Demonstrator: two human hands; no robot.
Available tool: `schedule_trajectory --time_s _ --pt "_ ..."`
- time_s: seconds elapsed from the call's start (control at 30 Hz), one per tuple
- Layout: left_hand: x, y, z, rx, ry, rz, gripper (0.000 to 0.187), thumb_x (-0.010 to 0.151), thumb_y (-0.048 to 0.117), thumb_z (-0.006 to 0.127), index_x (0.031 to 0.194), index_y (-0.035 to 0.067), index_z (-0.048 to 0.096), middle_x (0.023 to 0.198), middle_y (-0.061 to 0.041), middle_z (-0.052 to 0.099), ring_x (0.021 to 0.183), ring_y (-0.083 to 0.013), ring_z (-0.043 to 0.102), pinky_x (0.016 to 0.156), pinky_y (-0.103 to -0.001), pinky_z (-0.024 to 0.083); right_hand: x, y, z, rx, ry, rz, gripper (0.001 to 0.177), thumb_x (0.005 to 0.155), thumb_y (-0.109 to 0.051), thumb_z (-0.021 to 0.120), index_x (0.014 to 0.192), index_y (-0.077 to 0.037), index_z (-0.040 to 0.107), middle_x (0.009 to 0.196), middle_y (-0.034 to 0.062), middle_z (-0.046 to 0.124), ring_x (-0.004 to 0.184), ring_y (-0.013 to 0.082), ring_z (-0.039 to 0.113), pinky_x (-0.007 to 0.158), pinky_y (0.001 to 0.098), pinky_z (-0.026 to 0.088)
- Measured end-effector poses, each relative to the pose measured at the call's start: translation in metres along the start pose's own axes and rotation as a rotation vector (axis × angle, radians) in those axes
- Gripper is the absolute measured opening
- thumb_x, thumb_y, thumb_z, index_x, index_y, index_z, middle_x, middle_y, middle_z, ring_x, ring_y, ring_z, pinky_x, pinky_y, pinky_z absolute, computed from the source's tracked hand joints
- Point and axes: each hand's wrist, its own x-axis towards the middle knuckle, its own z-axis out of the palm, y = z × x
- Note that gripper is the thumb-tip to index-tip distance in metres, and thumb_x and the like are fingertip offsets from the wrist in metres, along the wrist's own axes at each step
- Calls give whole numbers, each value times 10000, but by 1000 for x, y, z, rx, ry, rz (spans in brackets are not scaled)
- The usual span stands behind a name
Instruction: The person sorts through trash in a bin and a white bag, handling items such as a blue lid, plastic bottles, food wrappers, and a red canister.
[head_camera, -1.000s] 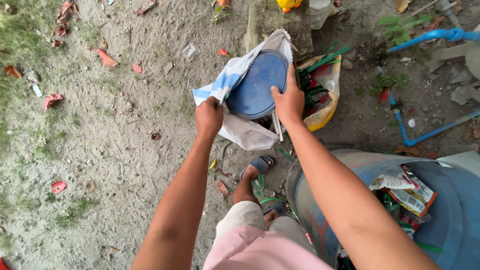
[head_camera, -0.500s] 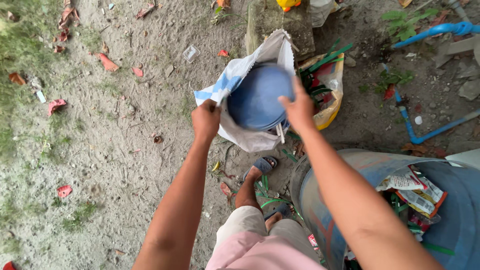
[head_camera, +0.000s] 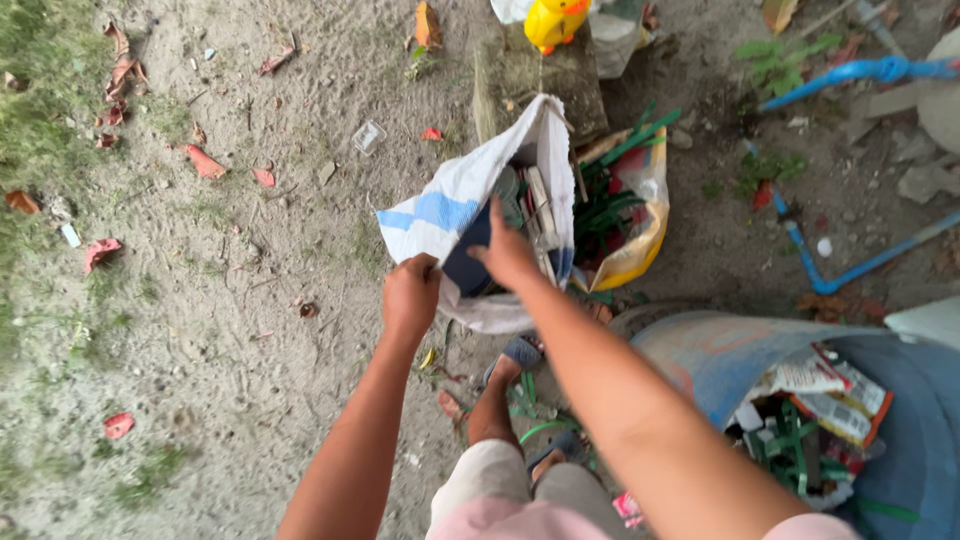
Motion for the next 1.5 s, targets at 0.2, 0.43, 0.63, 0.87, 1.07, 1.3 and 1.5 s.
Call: schedule_trajectory --time_s 0.2,0.43,0.63,0.87,1.07,1.3,1.5 --pt "-12 30 -15 -156 118 140 244 869 57 691 1104 -6 694 1028 -186 696 809 -275 714 688 -403 562 -41 94 -15 430 95 -25 847 965 -282 772 1595 -19 270 1346 246 587 1077 354 620 838 472 529" --pt "-55 85 24 -165 -385 178 167 922 132 714 1082 89 732 770 -145 717 646 -266 683 644 -404 547 -273 183 -86 710 65 666 483 989 -324 634 1393 -61 605 1069 118 700 812 180 641 665 369 505" --pt "-90 161 126 -225 -735 651 271 844 130 681 1114 135 703 866 -158 740 697 -357 696 649 -471 549 -457 202 -159 977 521 921 482 999 -337 599 1415 -96 563 1221 61 671 1020 221 665 821 375 534" --pt "-148 259 206 -239 -1085 965 479 770 100 637 1249 114 629 1100 -158 727 1023 -348 694 894 -451 557 -593 154 -153 1254 1078 969 498 1015 -355 568 1436 -89 552 1292 110 659 1097 255 664 905 385 534" --pt "-187 284 231 -40 -1359 1107 496 839 171 674 1323 87 599 1232 -204 674 1135 -396 642 952 -464 507 -652 134 -98 1441 1476 933 473 996 -303 609 1406 -70 566 1260 127 688 1023 249 673 828 375 531" --pt "-215 280 249 146 -1589 1153 559 823 198 713 1330 17 563 1236 -227 674 1140 -363 661 960 -438 523 -687 121 -49 1532 1613 969 461 1003 -307 608 1395 -70 560 1265 127 682 1028 241 668 827 382 547" --pt "-221 261 258 128 -1578 1082 617 793 150 720 1377 38 558 1294 -185 684 1189 -316 667 983 -396 523 -701 140 -30 1590 1565 998 462 989 -315 617 1391 -92 582 1249 117 691 1008 240 670 829 370 550"
